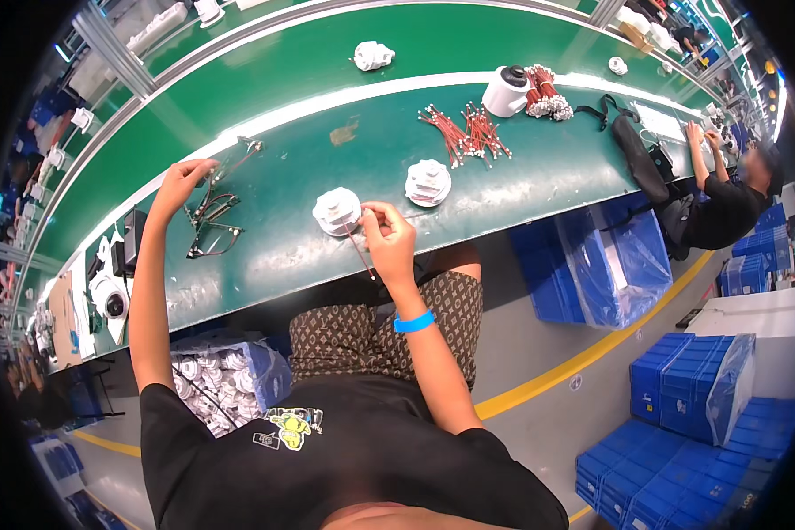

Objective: Assembling small electronic components including a PCB, wires, and plastic housing on a factory production line.

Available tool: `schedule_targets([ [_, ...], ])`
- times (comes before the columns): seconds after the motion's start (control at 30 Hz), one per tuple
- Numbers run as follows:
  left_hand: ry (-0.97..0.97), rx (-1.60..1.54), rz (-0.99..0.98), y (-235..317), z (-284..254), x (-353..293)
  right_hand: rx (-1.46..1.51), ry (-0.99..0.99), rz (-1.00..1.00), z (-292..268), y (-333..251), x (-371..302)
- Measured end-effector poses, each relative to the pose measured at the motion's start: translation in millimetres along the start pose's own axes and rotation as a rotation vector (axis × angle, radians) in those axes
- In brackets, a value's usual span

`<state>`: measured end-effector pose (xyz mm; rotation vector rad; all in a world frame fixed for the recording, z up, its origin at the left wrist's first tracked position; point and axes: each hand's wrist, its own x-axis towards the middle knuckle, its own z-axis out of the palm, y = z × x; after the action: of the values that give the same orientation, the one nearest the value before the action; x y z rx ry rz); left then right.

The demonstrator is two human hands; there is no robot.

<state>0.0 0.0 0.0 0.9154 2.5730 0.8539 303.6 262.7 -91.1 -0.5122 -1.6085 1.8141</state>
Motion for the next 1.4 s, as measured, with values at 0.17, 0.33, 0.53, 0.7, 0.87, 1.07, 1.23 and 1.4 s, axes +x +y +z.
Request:
schedule_targets([
  [0.17, -0.008, -0.216, 0.015, 18.6, -8.2, -11.4, 0.026, -0.014, 0.024, 0.7, 0.2, -2.4],
  [0.33, -0.016, -0.456, -0.070, 36.4, -27.4, -22.1, 0.016, -0.007, 0.014, 1.0, 0.4, 1.1],
  [0.53, 0.138, -0.511, 0.019, 48.8, -43.9, -37.8, 0.011, 0.001, 0.008, 0.3, -1.7, -1.8],
  [0.7, 0.123, -0.682, 0.110, 73.4, -24.7, -51.7, 0.089, -0.072, 0.053, -0.1, -3.2, 3.7],
  [0.87, -0.080, -1.046, 0.005, 84.9, 64.6, -39.9, 0.342, -0.155, 0.111, -13.0, 1.0, 12.3],
  [1.07, -0.394, -1.180, -0.107, 75.2, 137.5, -15.9, 0.311, -0.178, 0.126, -18.5, 1.8, 13.0],
  [1.23, -0.435, -1.164, 0.011, 80.6, 149.8, 6.8, 0.130, -0.176, 0.123, -7.1, -25.9, 37.4],
  [1.4, -0.349, -1.387, -0.012, 82.8, 159.6, 5.7, -0.514, -0.188, -0.238, 37.1, -64.9, 61.4],
])
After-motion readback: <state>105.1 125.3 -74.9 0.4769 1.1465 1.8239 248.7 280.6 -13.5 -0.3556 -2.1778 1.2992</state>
